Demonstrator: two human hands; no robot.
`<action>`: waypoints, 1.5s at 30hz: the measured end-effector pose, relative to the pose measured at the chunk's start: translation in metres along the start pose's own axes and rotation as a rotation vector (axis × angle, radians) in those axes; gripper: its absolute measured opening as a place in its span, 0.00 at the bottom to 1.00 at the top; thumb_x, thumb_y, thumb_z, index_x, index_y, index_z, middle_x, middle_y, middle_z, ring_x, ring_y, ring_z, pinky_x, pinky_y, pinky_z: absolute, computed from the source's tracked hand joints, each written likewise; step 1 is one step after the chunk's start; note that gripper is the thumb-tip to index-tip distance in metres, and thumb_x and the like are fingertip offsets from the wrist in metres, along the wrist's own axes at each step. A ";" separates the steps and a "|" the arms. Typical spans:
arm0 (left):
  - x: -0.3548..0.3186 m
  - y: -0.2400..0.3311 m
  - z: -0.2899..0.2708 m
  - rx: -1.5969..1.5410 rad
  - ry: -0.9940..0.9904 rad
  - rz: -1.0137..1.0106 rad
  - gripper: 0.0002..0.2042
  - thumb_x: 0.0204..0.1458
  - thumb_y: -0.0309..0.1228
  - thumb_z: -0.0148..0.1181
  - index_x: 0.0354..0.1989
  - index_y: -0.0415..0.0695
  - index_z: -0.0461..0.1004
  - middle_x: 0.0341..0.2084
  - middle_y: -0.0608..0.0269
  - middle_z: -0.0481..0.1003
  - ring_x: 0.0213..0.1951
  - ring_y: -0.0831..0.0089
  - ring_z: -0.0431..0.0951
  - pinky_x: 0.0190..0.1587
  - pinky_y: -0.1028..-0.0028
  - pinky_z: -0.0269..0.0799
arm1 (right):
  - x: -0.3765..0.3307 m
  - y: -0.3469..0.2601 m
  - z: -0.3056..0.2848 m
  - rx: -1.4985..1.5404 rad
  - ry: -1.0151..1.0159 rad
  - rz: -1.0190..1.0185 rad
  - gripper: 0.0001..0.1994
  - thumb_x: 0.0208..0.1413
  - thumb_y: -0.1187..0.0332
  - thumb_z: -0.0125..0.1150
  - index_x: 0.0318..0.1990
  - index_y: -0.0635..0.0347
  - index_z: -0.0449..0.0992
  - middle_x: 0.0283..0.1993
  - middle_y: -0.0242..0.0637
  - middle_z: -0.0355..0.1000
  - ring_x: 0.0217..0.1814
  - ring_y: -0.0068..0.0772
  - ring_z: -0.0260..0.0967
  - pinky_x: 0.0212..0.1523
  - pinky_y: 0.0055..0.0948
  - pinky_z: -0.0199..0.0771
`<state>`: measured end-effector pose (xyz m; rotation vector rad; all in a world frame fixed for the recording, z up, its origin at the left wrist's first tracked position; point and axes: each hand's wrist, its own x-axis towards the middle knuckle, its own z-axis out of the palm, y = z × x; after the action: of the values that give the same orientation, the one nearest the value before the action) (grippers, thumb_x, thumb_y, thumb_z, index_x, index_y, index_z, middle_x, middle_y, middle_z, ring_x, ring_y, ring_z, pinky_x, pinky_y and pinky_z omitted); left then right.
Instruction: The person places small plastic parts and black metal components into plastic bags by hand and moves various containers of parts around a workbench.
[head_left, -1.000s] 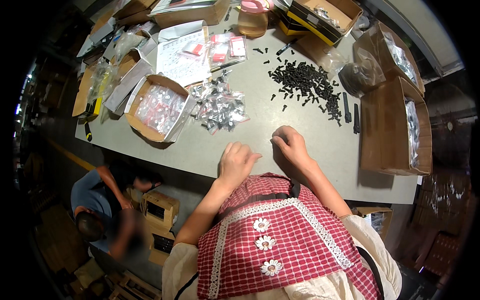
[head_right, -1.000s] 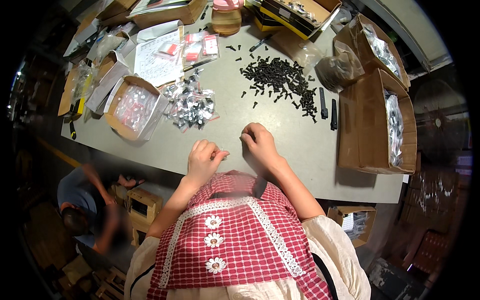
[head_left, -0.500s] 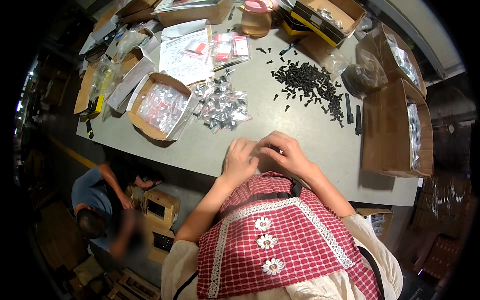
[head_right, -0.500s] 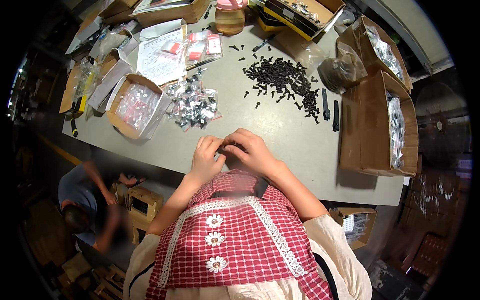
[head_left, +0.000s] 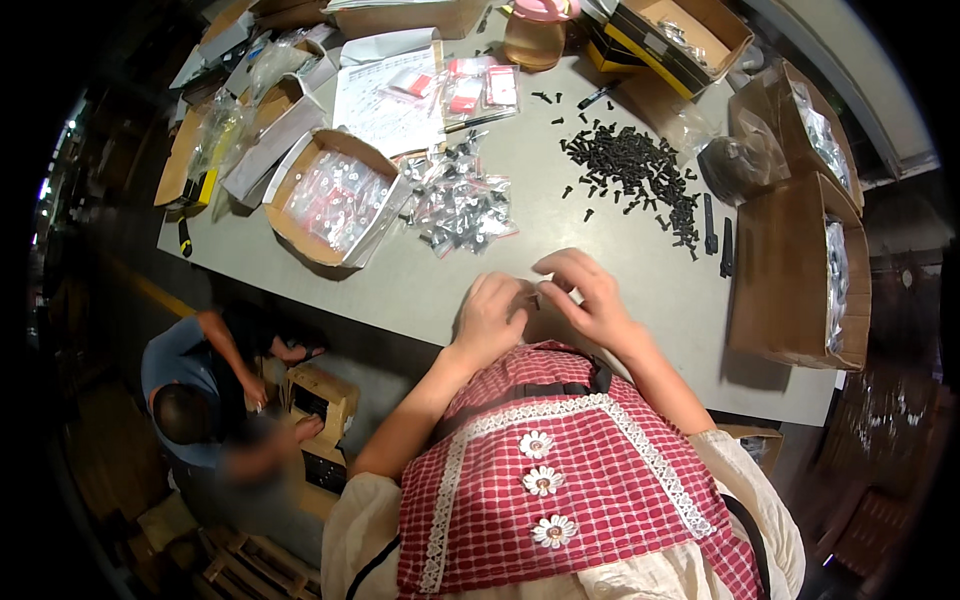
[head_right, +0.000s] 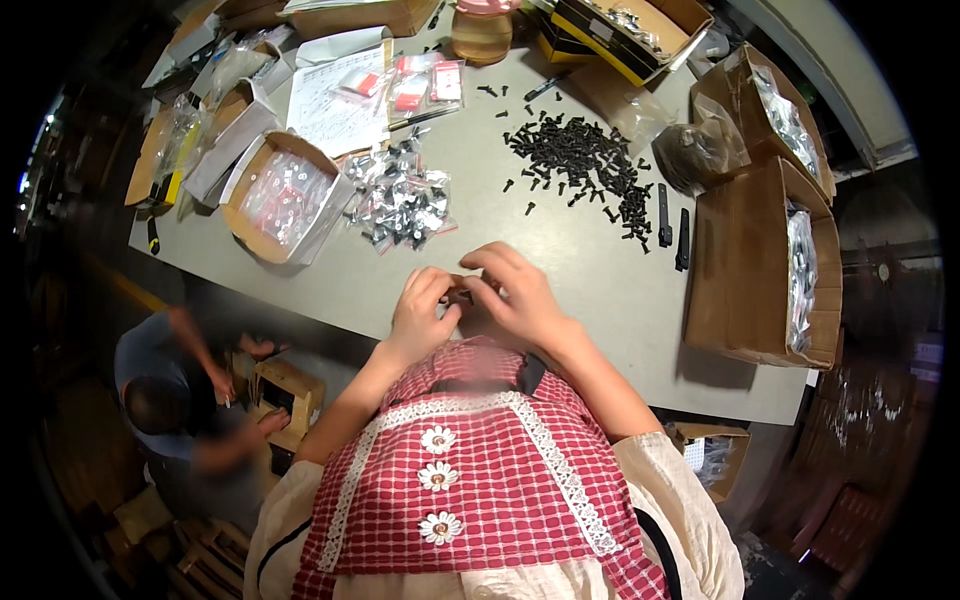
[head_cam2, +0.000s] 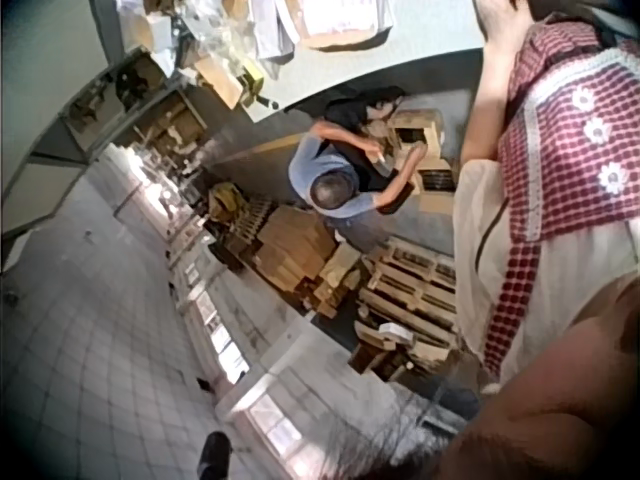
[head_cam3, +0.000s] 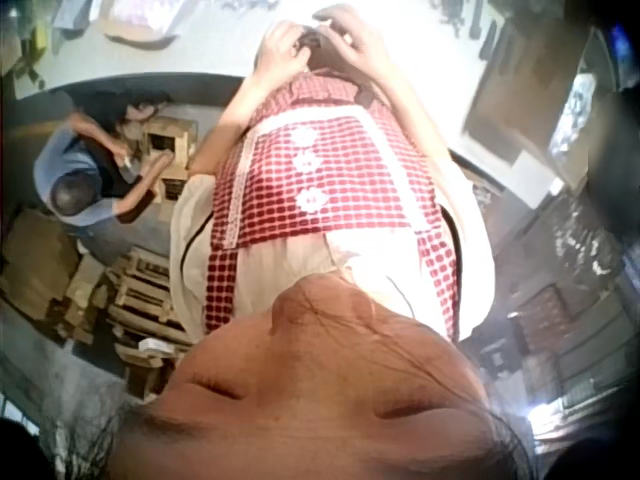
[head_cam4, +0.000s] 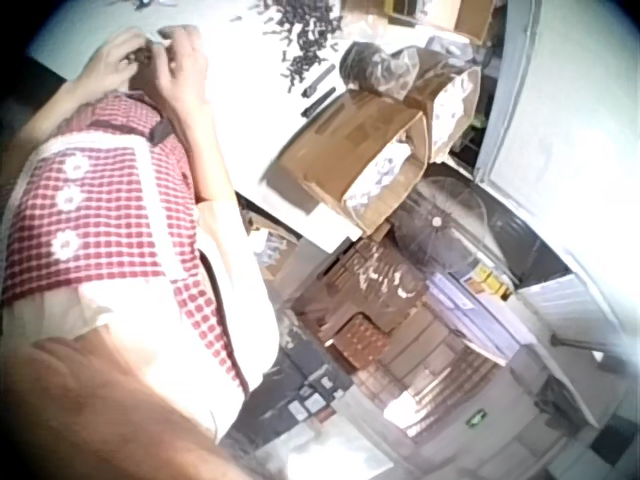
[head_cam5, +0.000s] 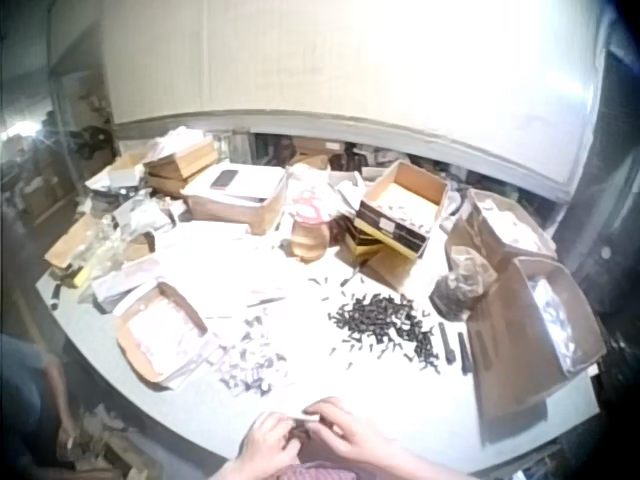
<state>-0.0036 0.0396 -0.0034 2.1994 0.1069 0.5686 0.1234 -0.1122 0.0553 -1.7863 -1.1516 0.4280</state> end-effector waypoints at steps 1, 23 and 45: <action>0.000 0.002 -0.001 -0.023 0.000 -0.021 0.12 0.44 0.20 0.65 0.39 0.39 0.77 0.37 0.57 0.74 0.39 0.58 0.74 0.43 0.64 0.71 | -0.002 0.008 -0.005 0.005 -0.002 0.000 0.14 0.52 0.78 0.62 0.48 0.62 0.77 0.54 0.43 0.70 0.44 0.37 0.74 0.43 0.34 0.76; -0.007 0.007 0.002 -0.516 -0.033 -0.278 0.14 0.58 0.20 0.59 0.52 0.33 0.76 0.44 0.56 0.80 0.42 0.77 0.80 0.44 0.77 0.76 | -0.004 0.009 -0.001 -0.143 0.023 -0.160 0.08 0.50 0.75 0.65 0.38 0.62 0.75 0.60 0.46 0.68 0.60 0.50 0.66 0.58 0.41 0.70; 0.001 0.011 -0.005 -0.403 0.004 -0.228 0.17 0.53 0.23 0.61 0.53 0.36 0.75 0.46 0.54 0.80 0.46 0.70 0.81 0.52 0.70 0.75 | 0.000 -0.007 -0.003 -0.358 0.045 -0.316 0.11 0.48 0.76 0.63 0.41 0.64 0.72 0.55 0.46 0.70 0.60 0.53 0.68 0.57 0.44 0.72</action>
<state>-0.0061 0.0360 0.0081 1.7664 0.2219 0.4241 0.1216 -0.1129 0.0621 -1.8553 -1.5205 -0.0079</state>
